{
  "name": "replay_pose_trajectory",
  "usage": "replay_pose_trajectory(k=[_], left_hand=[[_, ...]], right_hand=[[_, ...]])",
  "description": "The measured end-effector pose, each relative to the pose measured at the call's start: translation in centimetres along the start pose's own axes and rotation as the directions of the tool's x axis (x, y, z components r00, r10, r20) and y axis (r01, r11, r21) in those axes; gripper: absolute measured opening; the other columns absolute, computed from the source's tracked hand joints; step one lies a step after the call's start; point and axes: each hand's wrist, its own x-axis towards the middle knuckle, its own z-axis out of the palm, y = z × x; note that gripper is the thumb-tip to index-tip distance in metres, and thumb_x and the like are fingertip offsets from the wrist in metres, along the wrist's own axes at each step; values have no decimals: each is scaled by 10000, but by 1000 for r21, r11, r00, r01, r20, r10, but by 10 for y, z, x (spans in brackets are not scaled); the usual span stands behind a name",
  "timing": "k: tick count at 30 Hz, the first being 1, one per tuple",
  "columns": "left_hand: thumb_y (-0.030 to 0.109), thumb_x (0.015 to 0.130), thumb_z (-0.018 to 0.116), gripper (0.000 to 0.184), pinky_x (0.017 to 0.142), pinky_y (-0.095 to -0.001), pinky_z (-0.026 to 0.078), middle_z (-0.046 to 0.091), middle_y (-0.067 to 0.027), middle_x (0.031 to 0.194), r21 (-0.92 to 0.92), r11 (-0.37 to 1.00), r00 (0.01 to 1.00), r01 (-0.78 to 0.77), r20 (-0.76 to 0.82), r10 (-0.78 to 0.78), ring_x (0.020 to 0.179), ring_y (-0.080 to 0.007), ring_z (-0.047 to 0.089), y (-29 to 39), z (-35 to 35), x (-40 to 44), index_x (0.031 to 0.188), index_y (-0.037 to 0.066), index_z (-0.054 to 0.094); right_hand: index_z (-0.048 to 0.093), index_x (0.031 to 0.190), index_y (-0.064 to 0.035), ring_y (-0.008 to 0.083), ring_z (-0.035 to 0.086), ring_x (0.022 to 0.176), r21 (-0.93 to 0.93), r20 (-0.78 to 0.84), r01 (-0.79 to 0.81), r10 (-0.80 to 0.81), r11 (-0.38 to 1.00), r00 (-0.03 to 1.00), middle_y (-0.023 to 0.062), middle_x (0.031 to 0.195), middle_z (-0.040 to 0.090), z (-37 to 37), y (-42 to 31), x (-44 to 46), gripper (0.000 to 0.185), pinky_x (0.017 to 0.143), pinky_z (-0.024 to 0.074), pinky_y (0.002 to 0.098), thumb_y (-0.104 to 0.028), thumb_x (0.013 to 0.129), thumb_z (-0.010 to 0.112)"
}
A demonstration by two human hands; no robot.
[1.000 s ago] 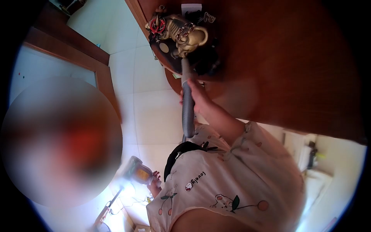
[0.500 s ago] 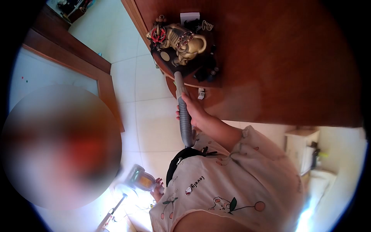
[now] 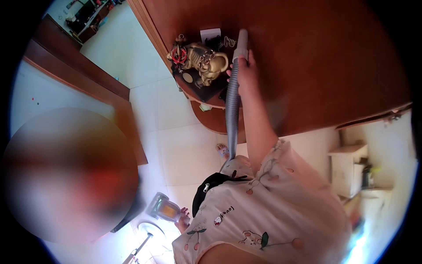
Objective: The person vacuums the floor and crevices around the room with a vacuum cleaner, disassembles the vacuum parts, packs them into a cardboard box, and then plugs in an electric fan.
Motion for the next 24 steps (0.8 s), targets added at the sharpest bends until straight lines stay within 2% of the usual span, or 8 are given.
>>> replay_pose_trajectory(k=[4, 5, 8, 11, 14, 15, 19, 24], left_hand=[[213, 685, 630, 474, 737, -304, 449, 584, -152, 996, 16, 1000, 1000, -7, 5, 7, 892, -221, 566, -1, -5, 7, 1051, -55, 493], [215, 686, 629, 473, 737, -305, 448, 583, -151, 994, 13, 1000, 1000, -1, 14, 1, 892, -221, 566, -1, -4, 6, 1051, -54, 493], [219, 690, 627, 469, 738, -306, 447, 581, -148, 991, -2, 1000, 1000, 9, 24, -9, 891, -221, 563, 2, 7, 10, 1050, -49, 493], [222, 693, 625, 465, 739, -308, 446, 579, -145, 987, -14, 1000, 999, 19, 28, -18, 890, -221, 561, 5, 18, 15, 1049, -45, 492], [226, 696, 623, 461, 740, -309, 446, 578, -142, 983, -16, 999, 999, 38, 28, -37, 889, -220, 559, 7, 29, 22, 1048, -41, 492], [228, 697, 622, 460, 740, -309, 445, 577, -141, 982, -10, 999, 999, 41, 26, -41, 889, -220, 558, 9, 34, 26, 1048, -40, 492], [233, 702, 620, 455, 741, -311, 444, 575, -137, 977, 0, 998, 998, 59, 1, -59, 887, -220, 556, 15, 41, 29, 1047, -34, 491], [239, 707, 617, 449, 743, -314, 443, 572, -132, 971, 22, 997, 997, 80, -8, -80, 886, -220, 552, 24, 55, 38, 1045, -27, 490]], right_hand=[[194, 1355, -207, 181, 544, 559, -126, -26, -37, 34, 991, 999, 91, 787, 526, -14, 35, 69, 516, 447, 467, 329, -306, 900, 415], [274, 1306, -170, 210, 545, 573, -143, -78, -25, 14, 989, 997, 108, 797, 519, -12, 35, 74, 445, 450, 474, 347, -307, 900, 394], [376, 1182, -115, 240, 543, 606, -185, -79, -105, 92, 977, 993, 127, 820, 511, -14, 45, 104, 338, 453, 480, 362, -298, 898, 376], [412, 1061, -74, 256, 534, 636, -201, -76, -187, 175, 962, 982, 134, 839, 503, -13, 57, 119, 282, 461, 485, 366, -296, 893, 366], [433, 1012, -55, 250, 527, 640, -249, -133, -329, 305, 911, 943, 125, 839, 503, -13, 60, 129, 292, 472, 490, 362, -314, 889, 376], [457, 976, -59, 238, 519, 617, -249, -88, -210, 194, 945, 977, 118, 825, 504, -18, 81, 138, 334, 470, 482, 355, -371, 867, 412], [504, 836, -64, 201, 498, 578, -220, -126, -219, 195, 951, 973, 101, 725, 504, -27, 116, 178, 449, 451, 448, 335, -509, 807, 457], [489, 769, -60, 196, 480, 484, -248, -83, -247, 234, 937, 969, 94, 645, 506, -19, 80, 176, 444, 403, 400, 321, -499, 813, 442]])
